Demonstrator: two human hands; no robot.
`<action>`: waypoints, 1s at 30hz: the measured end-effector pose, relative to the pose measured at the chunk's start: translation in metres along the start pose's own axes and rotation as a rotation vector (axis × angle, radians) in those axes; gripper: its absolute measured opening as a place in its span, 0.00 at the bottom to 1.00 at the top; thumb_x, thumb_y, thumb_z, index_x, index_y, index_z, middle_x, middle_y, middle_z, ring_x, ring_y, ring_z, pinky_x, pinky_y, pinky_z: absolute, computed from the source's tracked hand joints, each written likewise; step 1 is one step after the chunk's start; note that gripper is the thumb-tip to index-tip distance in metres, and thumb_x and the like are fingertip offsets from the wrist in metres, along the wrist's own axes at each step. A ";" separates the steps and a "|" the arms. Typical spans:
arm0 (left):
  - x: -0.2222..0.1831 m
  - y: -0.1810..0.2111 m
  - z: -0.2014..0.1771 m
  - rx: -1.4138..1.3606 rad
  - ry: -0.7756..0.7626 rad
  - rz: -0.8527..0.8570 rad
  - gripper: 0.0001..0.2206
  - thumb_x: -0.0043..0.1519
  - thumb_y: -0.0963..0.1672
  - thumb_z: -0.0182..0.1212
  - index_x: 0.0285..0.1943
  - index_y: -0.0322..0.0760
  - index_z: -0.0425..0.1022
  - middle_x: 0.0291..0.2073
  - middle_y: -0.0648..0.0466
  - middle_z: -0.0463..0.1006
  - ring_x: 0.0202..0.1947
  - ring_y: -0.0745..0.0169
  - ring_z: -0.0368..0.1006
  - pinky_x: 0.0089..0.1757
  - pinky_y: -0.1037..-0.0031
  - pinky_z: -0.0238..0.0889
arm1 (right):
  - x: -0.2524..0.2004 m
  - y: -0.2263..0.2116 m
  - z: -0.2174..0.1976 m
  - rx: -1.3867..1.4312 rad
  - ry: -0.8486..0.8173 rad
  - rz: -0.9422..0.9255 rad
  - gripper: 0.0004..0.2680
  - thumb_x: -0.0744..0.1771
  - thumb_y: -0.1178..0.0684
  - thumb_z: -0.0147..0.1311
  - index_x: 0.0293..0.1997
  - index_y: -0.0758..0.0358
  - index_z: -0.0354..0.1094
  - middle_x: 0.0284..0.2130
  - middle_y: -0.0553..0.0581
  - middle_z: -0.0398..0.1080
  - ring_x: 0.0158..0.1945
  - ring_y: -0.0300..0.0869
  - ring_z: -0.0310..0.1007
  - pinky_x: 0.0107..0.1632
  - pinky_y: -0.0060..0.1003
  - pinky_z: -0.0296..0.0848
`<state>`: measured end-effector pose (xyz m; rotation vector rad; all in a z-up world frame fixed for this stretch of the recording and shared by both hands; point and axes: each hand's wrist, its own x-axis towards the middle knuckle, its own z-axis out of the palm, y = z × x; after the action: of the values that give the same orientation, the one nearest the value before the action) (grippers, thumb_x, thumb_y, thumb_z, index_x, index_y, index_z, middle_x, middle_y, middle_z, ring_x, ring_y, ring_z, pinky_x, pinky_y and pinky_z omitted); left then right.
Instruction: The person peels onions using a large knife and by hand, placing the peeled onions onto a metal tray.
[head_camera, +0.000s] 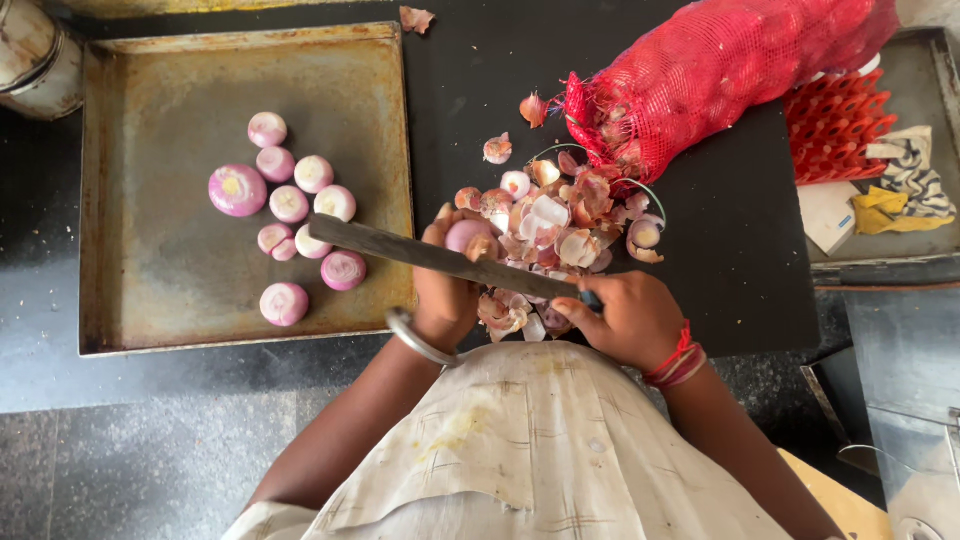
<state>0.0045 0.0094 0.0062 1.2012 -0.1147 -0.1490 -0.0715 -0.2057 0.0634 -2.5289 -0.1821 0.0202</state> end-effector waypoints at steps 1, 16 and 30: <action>0.002 0.001 0.001 -0.037 0.008 -0.041 0.07 0.66 0.39 0.57 0.49 0.26 0.70 0.36 0.48 0.75 0.34 0.63 0.74 0.35 0.75 0.71 | -0.003 0.001 0.000 -0.018 0.000 0.005 0.20 0.64 0.33 0.56 0.40 0.64 0.79 0.15 0.63 0.70 0.23 0.55 0.74 0.28 0.47 0.70; -0.001 0.012 0.014 0.338 -0.086 0.256 0.11 0.71 0.44 0.51 0.47 0.31 0.74 0.33 0.49 0.79 0.29 0.66 0.72 0.30 0.79 0.63 | 0.005 -0.017 -0.017 -0.145 0.084 -0.054 0.20 0.65 0.32 0.56 0.30 0.61 0.76 0.15 0.59 0.68 0.22 0.54 0.73 0.26 0.47 0.68; -0.003 -0.009 0.018 -0.357 -0.205 -0.200 0.31 0.82 0.54 0.33 0.38 0.29 0.74 0.25 0.50 0.74 0.19 0.69 0.61 0.21 0.78 0.50 | 0.007 -0.010 -0.020 -0.228 0.172 -0.006 0.20 0.65 0.32 0.56 0.25 0.62 0.73 0.15 0.62 0.68 0.22 0.57 0.71 0.26 0.50 0.68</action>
<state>-0.0021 -0.0095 0.0041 0.8367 -0.1409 -0.4501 -0.0647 -0.2082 0.0852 -2.7405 -0.1287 -0.2315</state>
